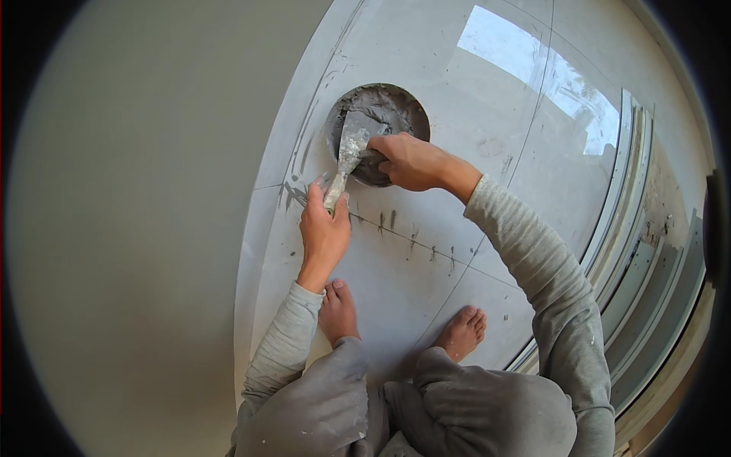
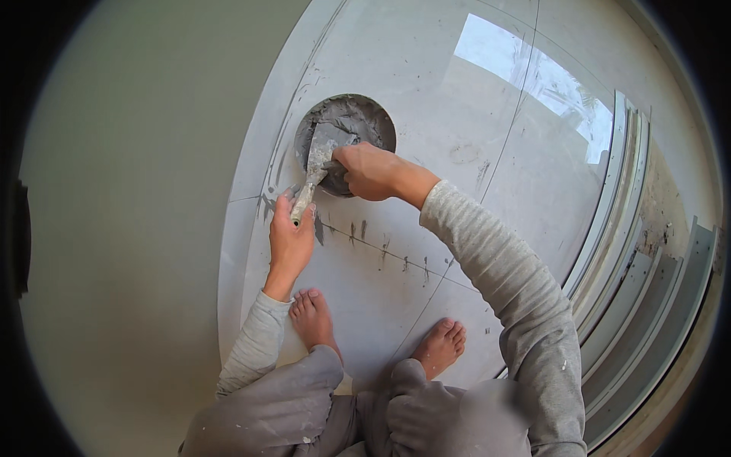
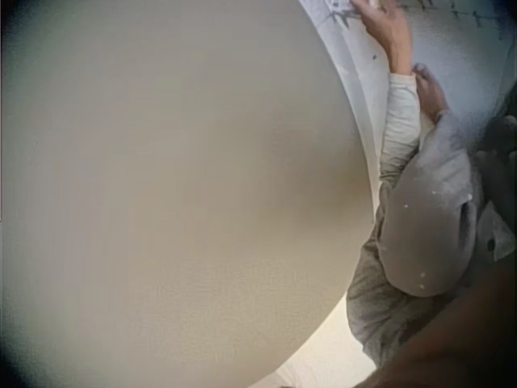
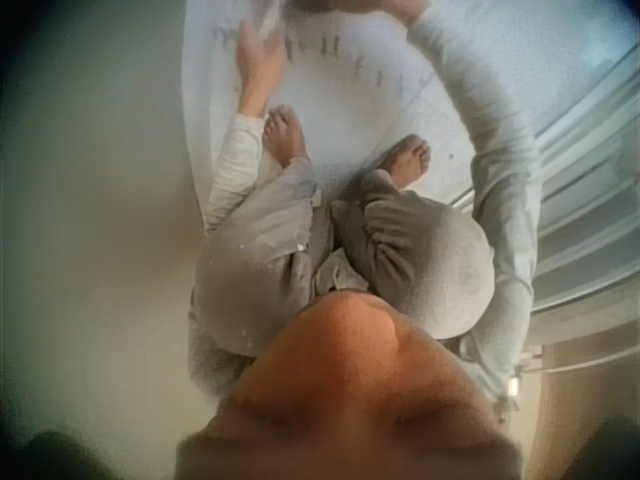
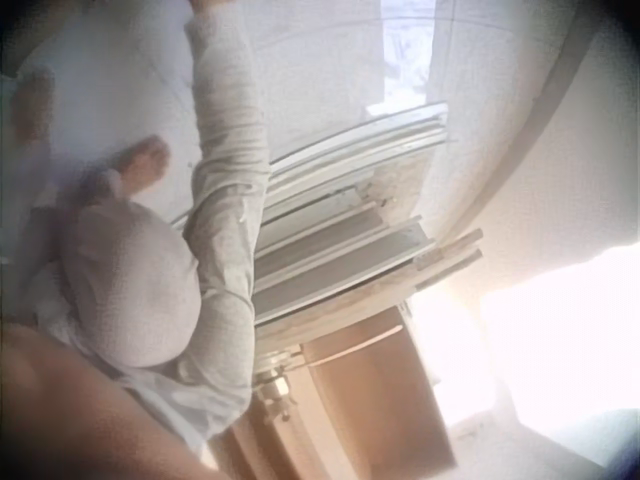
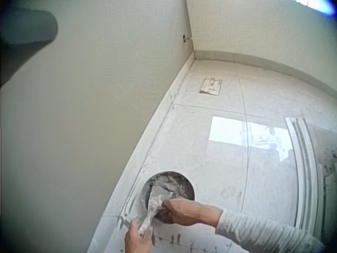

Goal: The person applies grout to the seams between floor tiles using a small scraper, taking material from a bowl and pressing it into the gaps.

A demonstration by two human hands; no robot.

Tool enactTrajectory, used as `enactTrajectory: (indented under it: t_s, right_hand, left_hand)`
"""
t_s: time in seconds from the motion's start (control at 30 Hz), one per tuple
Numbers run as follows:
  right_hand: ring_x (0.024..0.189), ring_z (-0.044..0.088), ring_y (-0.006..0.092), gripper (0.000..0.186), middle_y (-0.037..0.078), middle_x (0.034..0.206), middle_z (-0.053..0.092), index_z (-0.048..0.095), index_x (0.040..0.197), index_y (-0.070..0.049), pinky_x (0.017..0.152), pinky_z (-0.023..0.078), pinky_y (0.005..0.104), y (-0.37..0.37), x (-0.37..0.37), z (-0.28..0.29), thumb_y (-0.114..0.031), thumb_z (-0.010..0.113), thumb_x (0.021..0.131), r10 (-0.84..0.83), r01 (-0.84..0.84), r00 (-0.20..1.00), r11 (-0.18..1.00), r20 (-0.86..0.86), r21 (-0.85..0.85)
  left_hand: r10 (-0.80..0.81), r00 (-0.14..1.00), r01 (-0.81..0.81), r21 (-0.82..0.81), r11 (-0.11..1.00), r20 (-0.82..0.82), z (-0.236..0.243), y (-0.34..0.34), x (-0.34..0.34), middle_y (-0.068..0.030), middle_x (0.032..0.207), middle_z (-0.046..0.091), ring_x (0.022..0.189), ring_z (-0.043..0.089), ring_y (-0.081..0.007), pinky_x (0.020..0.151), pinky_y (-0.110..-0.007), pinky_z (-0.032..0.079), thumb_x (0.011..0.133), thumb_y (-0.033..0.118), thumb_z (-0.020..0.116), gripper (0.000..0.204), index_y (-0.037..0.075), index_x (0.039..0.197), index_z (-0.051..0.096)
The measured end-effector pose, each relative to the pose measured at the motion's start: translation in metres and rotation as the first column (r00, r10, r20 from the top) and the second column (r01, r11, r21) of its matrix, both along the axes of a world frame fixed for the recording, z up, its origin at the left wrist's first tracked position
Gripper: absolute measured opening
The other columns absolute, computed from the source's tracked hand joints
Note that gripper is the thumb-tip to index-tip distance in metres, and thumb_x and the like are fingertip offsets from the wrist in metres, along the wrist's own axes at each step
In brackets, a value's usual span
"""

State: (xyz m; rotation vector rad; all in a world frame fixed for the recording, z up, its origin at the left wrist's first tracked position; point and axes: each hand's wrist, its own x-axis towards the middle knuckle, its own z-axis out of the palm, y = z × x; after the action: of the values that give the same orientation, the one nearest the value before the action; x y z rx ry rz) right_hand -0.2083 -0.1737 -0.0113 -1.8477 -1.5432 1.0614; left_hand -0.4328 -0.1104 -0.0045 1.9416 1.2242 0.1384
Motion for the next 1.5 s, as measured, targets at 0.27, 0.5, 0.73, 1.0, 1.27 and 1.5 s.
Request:
enactTrajectory:
  t_s: [0.27,0.5,0.73,1.0,1.27,1.5]
  right_hand:
    - [0.096,0.070,0.0228,0.020,0.015,0.100,0.073,0.066,0.110,0.004,0.089,0.056,0.0382,-0.108,0.077,0.056,0.002,0.064,0.091,-0.315,0.336,0.906,0.941,-0.282,0.028]
    - [0.112,0.067,0.0320,0.025,0.011,0.114,0.074,0.069,0.109,-0.003,0.097,0.057,0.0396,-0.207,0.108,0.027,0.010,0.067,0.088,-0.295,0.287,0.921,0.956,0.253,0.068]
    - [0.114,0.063,0.0311,0.031,0.010,0.112,0.072,0.067,0.108,-0.003,0.094,0.055,0.0368,-0.209,0.107,0.013,0.012,0.064,0.080,-0.060,0.086,0.914,0.995,0.400,-0.048]
    - [0.119,0.062,0.0272,0.029,0.006,0.119,0.072,0.069,0.108,-0.005,0.105,0.050,0.0397,-0.232,0.085,0.007,0.007,0.066,0.081,-0.012,-0.049,0.898,0.991,0.440,0.127]
    - [0.116,0.064,0.0253,0.023,0.005,0.113,0.074,0.071,0.103,-0.005,0.103,0.049,0.0396,-0.224,0.114,0.004,0.007,0.064,0.085,-0.042,-0.035,0.886,0.987,0.462,0.158]
    - [0.113,0.066,0.0278,0.029,0.007,0.110,0.075,0.071,0.102,-0.005,0.101,0.050,0.0387,-0.203,0.133,0.003,0.013,0.062,0.081,-0.149,0.007,0.844,0.964,0.515,0.268]
  left_hand:
    - [0.076,0.970,-0.043,-0.148,0.988,0.230,-0.014,0.009,-0.020,-0.0162,0.117,0.067,0.102,0.067,-0.0225,0.089,-0.034,0.052,0.098,0.012,0.068,0.058,-0.006,0.145,0.039]
    - [0.032,0.977,-0.054,0.095,0.994,0.212,0.008,-0.001,-0.047,-0.0137,0.121,0.063,0.106,0.063,-0.0184,0.084,-0.032,0.051,0.099,0.007,0.063,0.051,-0.004,0.145,0.043]
    - [0.142,0.978,-0.162,0.124,0.979,0.155,0.014,-0.031,-0.075,-0.0119,0.126,0.059,0.101,0.058,-0.0132,0.082,-0.027,0.048,0.102,0.004,0.055,0.045,-0.001,0.145,0.044]
    - [0.223,0.956,-0.230,0.017,0.973,0.190,0.007,-0.045,-0.104,-0.0123,0.116,0.062,0.097,0.059,-0.0157,0.081,-0.028,0.051,0.103,0.004,0.051,0.039,-0.001,0.141,0.047]
    - [0.252,0.954,-0.244,-0.069,0.967,0.163,0.012,-0.048,-0.101,-0.0092,0.104,0.065,0.089,0.057,-0.0136,0.082,-0.030,0.049,0.108,0.012,0.047,0.030,-0.002,0.133,0.056]
    - [0.229,0.966,-0.227,-0.032,0.973,0.117,0.013,-0.046,-0.098,-0.0073,0.095,0.070,0.085,0.058,-0.0130,0.082,-0.029,0.049,0.108,0.013,0.048,0.030,-0.004,0.127,0.064]
